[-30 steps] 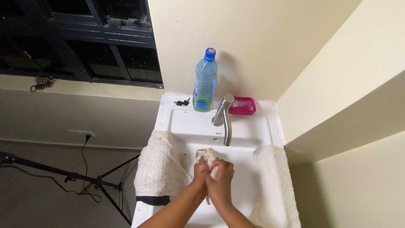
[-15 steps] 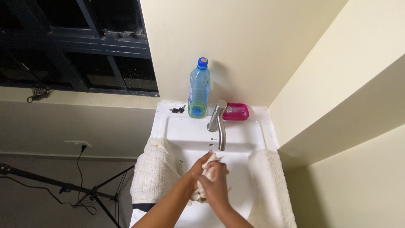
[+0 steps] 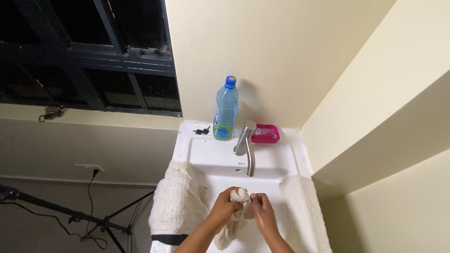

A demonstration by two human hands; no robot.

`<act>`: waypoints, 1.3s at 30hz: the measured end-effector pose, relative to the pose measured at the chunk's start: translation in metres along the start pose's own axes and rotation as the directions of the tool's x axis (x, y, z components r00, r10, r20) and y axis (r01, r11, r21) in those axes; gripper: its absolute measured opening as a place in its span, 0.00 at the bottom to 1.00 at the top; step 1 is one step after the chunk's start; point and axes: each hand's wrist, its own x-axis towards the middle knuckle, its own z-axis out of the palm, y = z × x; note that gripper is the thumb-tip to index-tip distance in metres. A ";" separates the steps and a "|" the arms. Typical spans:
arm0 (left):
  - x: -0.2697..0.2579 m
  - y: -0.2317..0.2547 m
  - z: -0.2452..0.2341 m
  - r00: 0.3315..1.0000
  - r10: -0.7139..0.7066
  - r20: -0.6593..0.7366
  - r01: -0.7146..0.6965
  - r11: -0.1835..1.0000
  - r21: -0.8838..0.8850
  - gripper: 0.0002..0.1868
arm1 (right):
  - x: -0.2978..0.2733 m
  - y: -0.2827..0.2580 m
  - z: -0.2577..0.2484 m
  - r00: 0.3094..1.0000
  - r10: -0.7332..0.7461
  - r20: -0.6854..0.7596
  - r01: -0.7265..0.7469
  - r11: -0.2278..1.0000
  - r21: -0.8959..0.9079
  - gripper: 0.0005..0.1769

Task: Hand-washing and rinsing a white rag in a sink.

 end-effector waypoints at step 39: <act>-0.018 0.086 -0.041 0.674 0.435 0.597 -0.738 0.377 0.559 0.26 | -0.038 -0.178 -0.121 0.843 -0.340 0.418 0.340 0.937 0.077 0.24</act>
